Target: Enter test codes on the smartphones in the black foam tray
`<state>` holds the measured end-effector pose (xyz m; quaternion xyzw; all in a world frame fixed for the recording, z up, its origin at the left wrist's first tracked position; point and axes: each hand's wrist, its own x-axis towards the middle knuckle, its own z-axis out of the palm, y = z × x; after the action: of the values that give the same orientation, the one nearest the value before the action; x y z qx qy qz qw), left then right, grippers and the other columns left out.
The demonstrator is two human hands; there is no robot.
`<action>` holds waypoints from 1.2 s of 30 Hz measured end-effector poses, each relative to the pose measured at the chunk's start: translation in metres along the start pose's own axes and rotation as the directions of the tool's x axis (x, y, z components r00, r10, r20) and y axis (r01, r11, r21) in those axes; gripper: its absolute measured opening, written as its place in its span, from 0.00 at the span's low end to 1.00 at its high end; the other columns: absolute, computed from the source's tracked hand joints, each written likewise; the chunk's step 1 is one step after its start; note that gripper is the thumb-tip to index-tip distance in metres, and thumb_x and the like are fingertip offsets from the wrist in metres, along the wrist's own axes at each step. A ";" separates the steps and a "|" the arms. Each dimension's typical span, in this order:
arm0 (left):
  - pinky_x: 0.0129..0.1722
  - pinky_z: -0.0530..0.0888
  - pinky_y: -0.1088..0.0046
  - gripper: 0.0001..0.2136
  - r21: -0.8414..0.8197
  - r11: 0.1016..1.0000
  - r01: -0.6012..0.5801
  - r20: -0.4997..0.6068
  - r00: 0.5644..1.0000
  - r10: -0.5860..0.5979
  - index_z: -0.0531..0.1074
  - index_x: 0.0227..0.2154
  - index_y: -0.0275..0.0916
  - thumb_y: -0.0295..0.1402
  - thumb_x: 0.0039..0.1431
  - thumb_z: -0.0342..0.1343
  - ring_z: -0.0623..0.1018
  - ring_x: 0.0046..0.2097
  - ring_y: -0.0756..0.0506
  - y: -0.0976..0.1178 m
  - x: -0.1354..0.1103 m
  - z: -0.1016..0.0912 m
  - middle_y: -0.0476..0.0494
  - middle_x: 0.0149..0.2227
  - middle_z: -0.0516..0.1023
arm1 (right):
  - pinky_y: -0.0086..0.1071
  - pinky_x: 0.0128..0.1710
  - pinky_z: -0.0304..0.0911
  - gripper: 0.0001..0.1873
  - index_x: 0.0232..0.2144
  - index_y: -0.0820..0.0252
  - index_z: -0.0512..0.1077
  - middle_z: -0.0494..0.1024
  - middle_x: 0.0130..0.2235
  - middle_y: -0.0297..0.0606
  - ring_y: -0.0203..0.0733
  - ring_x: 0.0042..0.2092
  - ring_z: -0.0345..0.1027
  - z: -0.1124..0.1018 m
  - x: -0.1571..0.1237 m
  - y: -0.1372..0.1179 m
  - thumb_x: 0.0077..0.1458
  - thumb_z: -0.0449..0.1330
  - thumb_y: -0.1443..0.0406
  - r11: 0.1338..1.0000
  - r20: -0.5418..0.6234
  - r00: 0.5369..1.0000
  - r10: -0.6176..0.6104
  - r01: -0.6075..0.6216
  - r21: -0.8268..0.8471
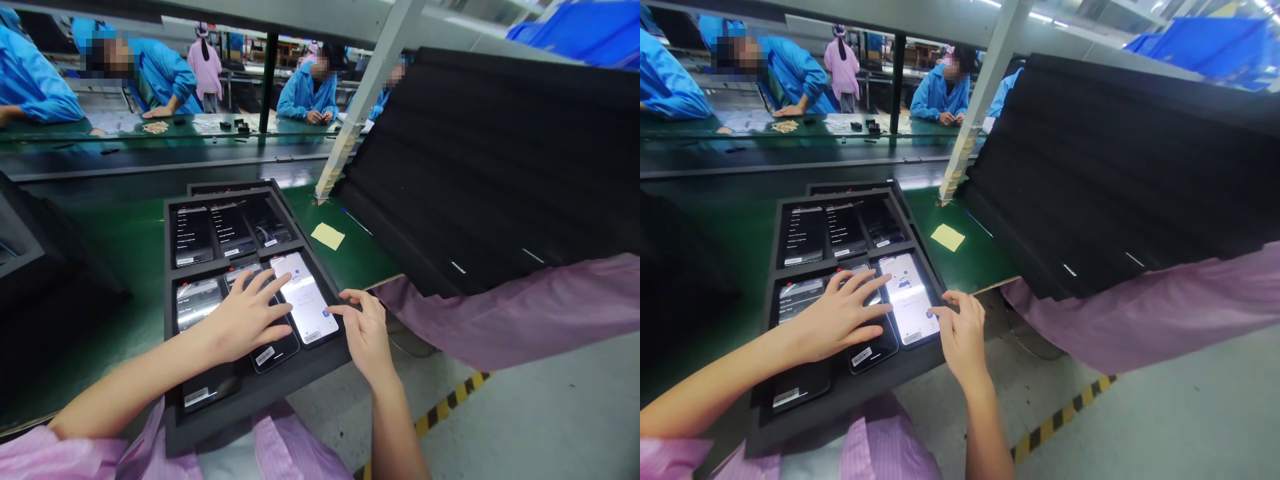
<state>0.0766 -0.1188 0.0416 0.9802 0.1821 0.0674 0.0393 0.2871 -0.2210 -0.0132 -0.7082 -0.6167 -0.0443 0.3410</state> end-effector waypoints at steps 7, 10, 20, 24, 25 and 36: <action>0.50 0.60 0.54 0.18 0.072 0.996 -0.050 -0.033 0.998 0.053 0.71 0.45 0.42 0.45 0.61 0.44 0.62 0.57 0.34 0.016 0.010 0.003 0.37 0.61 0.59 | 0.39 0.42 0.60 0.23 0.31 0.56 0.76 0.70 0.39 0.40 0.41 0.39 0.62 0.004 -0.001 0.003 0.60 0.42 0.65 0.996 -0.031 0.998 0.055 -0.053 0.073; 0.50 0.61 0.54 0.18 0.074 0.996 -0.044 -0.042 0.998 0.048 0.71 0.45 0.43 0.45 0.61 0.44 0.63 0.57 0.34 0.016 0.011 0.004 0.38 0.60 0.60 | 0.37 0.41 0.61 0.22 0.33 0.57 0.76 0.70 0.39 0.40 0.41 0.39 0.62 0.005 -0.002 0.004 0.60 0.42 0.64 0.989 -0.021 0.995 0.095 -0.092 0.112; 0.50 0.60 0.52 0.16 0.050 0.999 0.005 -0.005 1.000 -0.005 0.74 0.41 0.43 0.43 0.62 0.43 0.63 0.57 0.33 0.005 0.015 0.003 0.40 0.60 0.60 | 0.33 0.41 0.61 0.21 0.33 0.56 0.77 0.69 0.39 0.40 0.39 0.42 0.64 0.006 -0.004 0.006 0.60 0.45 0.59 0.909 0.041 0.975 0.217 -0.217 0.355; 0.50 0.59 0.51 0.17 0.046 0.999 0.009 -0.001 1.000 -0.008 0.74 0.42 0.44 0.43 0.63 0.42 0.62 0.57 0.32 0.005 0.016 0.003 0.38 0.60 0.60 | 0.34 0.43 0.60 0.21 0.32 0.55 0.78 0.66 0.40 0.40 0.39 0.40 0.63 0.005 -0.003 0.005 0.59 0.45 0.59 0.919 0.080 0.978 0.193 -0.208 0.336; 0.50 0.59 0.51 0.17 0.044 0.999 0.002 0.001 1.000 -0.002 0.74 0.42 0.44 0.43 0.63 0.42 0.62 0.57 0.32 0.006 0.016 0.003 0.38 0.60 0.60 | 0.35 0.43 0.60 0.21 0.33 0.54 0.78 0.66 0.40 0.40 0.39 0.40 0.62 0.005 -0.003 0.005 0.59 0.45 0.59 0.921 0.083 0.978 0.191 -0.208 0.329; 0.49 0.59 0.49 0.17 0.001 0.990 -0.139 0.068 0.988 0.139 0.75 0.41 0.46 0.45 0.61 0.44 0.62 0.56 0.32 0.008 0.016 0.016 0.39 0.61 0.59 | 0.40 0.44 0.56 0.20 0.29 0.49 0.77 0.69 0.40 0.36 0.41 0.41 0.60 0.004 -0.004 0.003 0.58 0.45 0.64 0.979 0.038 0.997 0.068 -0.074 0.190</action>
<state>0.0970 -0.1215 0.0282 0.9923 0.1119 0.0361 0.0378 0.2872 -0.2226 -0.0191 -0.6941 -0.5979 0.0386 0.3990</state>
